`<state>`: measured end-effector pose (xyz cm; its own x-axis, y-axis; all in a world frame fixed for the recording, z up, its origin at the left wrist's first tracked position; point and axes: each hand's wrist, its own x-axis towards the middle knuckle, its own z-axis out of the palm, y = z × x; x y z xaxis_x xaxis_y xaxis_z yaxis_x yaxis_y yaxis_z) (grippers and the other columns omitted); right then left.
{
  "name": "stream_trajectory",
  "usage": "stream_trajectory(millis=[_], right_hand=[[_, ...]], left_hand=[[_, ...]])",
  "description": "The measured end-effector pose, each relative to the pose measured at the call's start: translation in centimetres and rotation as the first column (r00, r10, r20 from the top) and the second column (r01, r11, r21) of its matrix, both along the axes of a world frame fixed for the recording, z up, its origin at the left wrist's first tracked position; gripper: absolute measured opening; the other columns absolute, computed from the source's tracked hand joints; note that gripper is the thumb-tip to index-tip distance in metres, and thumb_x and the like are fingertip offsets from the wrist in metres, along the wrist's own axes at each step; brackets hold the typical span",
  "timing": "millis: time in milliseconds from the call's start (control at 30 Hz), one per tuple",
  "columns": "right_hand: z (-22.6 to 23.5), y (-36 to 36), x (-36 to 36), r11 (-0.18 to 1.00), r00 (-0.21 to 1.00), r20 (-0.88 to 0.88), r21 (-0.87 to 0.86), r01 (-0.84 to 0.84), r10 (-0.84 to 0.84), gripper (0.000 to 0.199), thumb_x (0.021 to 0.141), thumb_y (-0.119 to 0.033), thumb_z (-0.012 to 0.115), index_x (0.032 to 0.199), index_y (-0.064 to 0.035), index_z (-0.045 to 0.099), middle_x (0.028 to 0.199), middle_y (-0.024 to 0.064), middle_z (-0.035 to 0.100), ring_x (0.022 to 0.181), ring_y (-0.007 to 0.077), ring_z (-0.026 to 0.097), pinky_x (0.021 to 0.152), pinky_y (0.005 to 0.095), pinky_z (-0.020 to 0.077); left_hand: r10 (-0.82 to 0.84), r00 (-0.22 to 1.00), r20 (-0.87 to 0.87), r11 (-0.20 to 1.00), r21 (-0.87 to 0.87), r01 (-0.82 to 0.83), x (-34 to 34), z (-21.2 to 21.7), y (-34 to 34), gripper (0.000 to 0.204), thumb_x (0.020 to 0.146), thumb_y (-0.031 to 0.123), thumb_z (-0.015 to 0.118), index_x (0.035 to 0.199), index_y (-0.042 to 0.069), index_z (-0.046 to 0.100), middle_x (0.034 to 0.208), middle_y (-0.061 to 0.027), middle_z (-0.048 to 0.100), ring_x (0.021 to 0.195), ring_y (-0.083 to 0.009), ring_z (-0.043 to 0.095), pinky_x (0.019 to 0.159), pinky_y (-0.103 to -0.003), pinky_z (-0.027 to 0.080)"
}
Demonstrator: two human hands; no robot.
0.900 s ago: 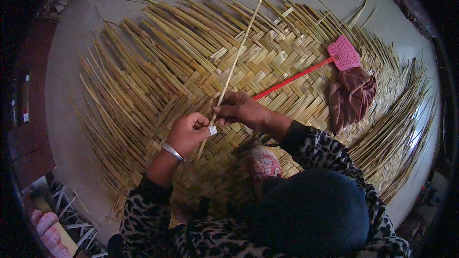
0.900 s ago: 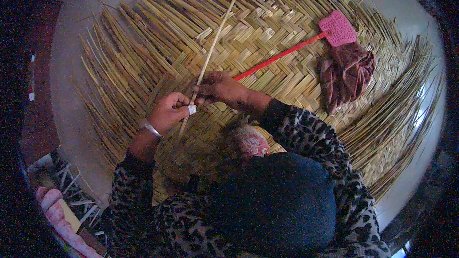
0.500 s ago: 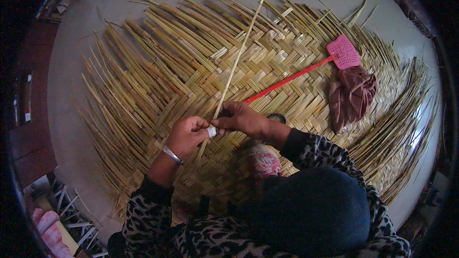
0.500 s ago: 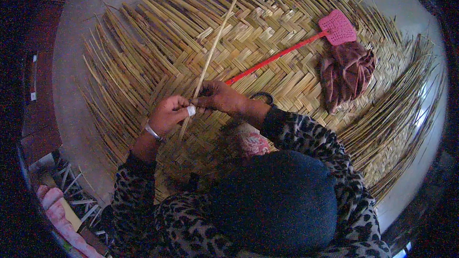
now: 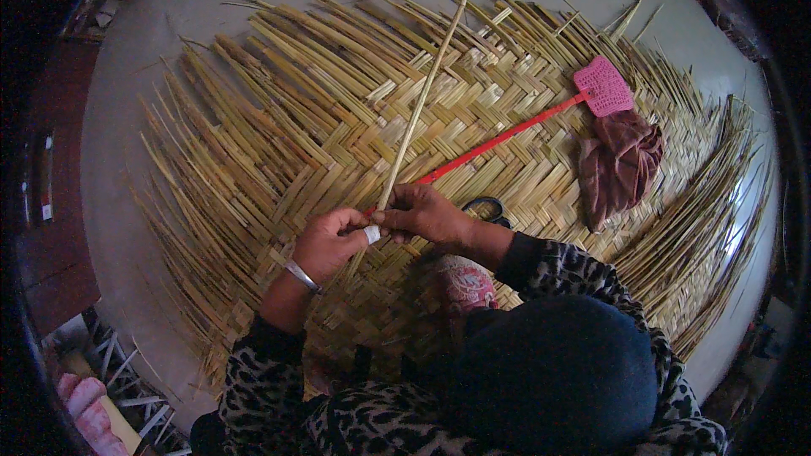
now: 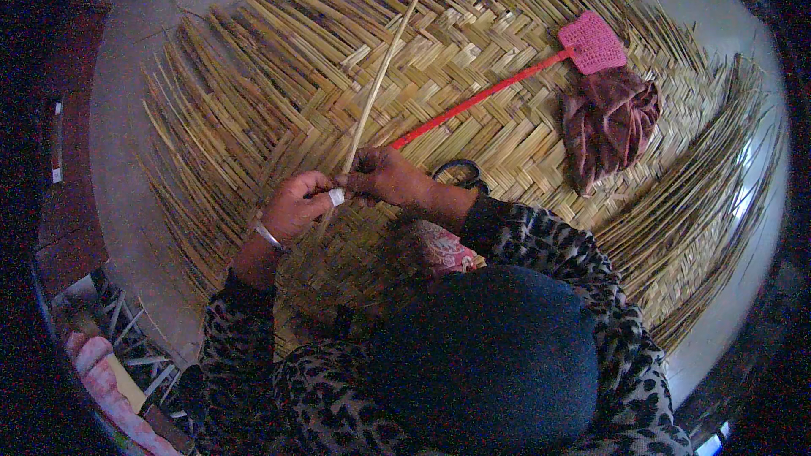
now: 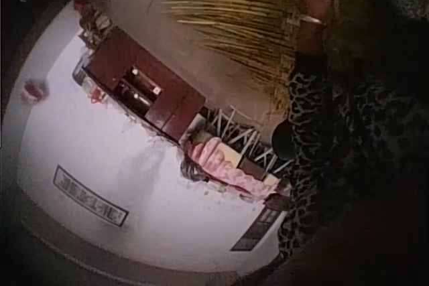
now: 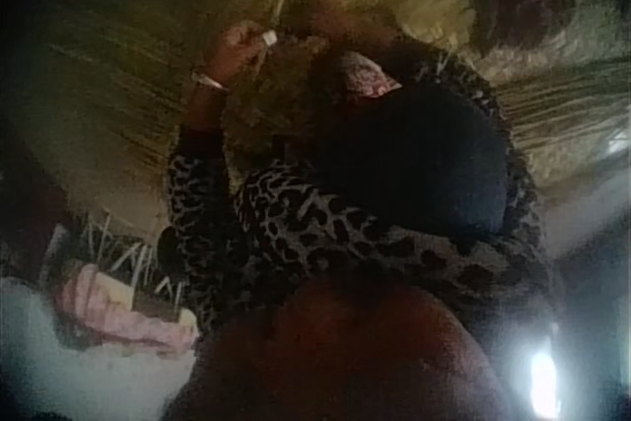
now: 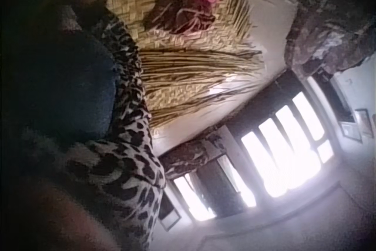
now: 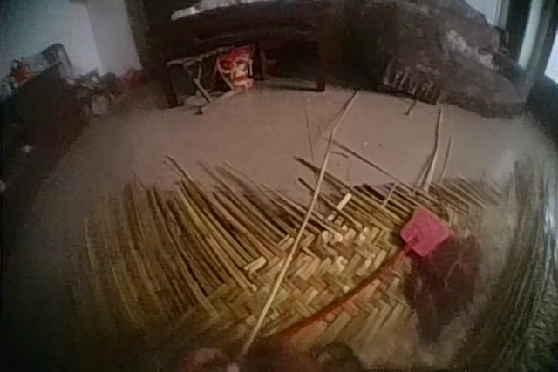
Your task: The person sits on the floor and weaves a large mat using dried palm leaves. They interlace long strips by hand, periodically adjusting the weave and pulling strips tight to maintain tension.
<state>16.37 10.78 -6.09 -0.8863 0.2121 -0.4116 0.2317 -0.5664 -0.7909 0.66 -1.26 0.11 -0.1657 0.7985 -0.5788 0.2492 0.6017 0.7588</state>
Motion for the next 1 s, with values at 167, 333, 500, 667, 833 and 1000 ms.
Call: stream_trajectory(millis=[167,333,500,667,833,1000], right_hand=[[0.1,-0.1,0.2,0.998,0.998,0.052,0.056,0.016,-0.019,0.024,0.084,-0.025,0.069,0.088,-0.0020,0.062,0.071,0.0021,0.060,0.059,0.0088,0.055,0.050,0.0233,0.0445],[0.9,0.4,0.0,0.990,0.998,0.003,0.123,0.065,-0.066,0.019,0.085,-0.020,0.068,0.091,-0.0046,0.060,0.072,-0.0002,0.059,0.062,0.0069,0.055,0.054,0.0207,0.0433],[1.0,1.0,-0.2,0.991,0.994,-0.054,-0.101,0.093,-0.099,0.017,0.085,-0.020,0.068,0.087,-0.0056,0.059,0.071,-0.0008,0.059,0.063,0.0072,0.055,0.055,0.0213,0.0437],[0.8,1.3,-0.4,0.993,0.988,-0.108,-0.050,0.104,-0.109,0.017,0.085,-0.018,0.068,0.082,-0.0054,0.057,0.070,-0.0008,0.058,0.063,0.0077,0.054,0.055,0.0229,0.0443],[0.4,0.4,-0.7,0.971,0.980,-0.122,0.162,0.177,-0.158,0.016,0.085,-0.017,0.067,0.084,-0.0053,0.056,0.070,-0.0004,0.057,0.063,0.0080,0.054,0.055,0.0239,0.0449],[0.2,0.4,-0.9,0.986,0.984,-0.096,-0.083,0.142,-0.149,0.016,0.085,-0.015,0.067,0.091,-0.0044,0.056,0.073,0.0007,0.059,0.062,0.0090,0.056,0.055,0.0237,0.0464]], left_hand=[[-0.133,0.894,-0.427,0.991,-0.065,0.116,2.2,1.4,0.3,0.026,0.080,0.025,0.064,0.096,0.004,0.062,0.079,-0.0165,0.064,0.072,-0.0315,0.064,0.064,-0.039,0.049],[-0.150,0.870,-0.470,0.988,-0.052,0.143,3.1,2.1,0.6,0.026,0.082,0.024,0.061,0.098,0.004,0.063,0.082,-0.0185,0.065,0.073,-0.0351,0.063,0.066,-0.040,0.050],[0.057,0.991,-0.118,0.994,0.103,-0.045,2.0,1.1,0.1,0.023,0.082,0.014,0.059,0.101,0.001,0.063,0.081,-0.0147,0.066,0.070,-0.0188,0.065,0.065,-0.032,0.050],[0.166,0.984,-0.063,0.986,0.045,-0.163,2.0,0.9,0.0,0.020,0.081,0.007,0.061,0.099,-0.002,0.063,0.083,-0.0115,0.067,0.071,-0.0135,0.062,0.068,-0.029,0.050],[0.177,0.956,-0.233,0.982,0.103,-0.157,2.6,1.2,0.1,0.020,0.080,0.010,0.064,0.097,-0.001,0.063,0.083,-0.0114,0.067,0.075,-0.0136,0.063,0.069,-0.028,0.050],[0.149,0.973,-0.175,0.987,0.095,-0.134,2.1,0.8,-0.2,0.020,0.082,0.012,0.064,0.097,-0.001,0.063,0.083,-0.0083,0.067,0.074,-0.0125,0.063,0.067,-0.027,0.050]])
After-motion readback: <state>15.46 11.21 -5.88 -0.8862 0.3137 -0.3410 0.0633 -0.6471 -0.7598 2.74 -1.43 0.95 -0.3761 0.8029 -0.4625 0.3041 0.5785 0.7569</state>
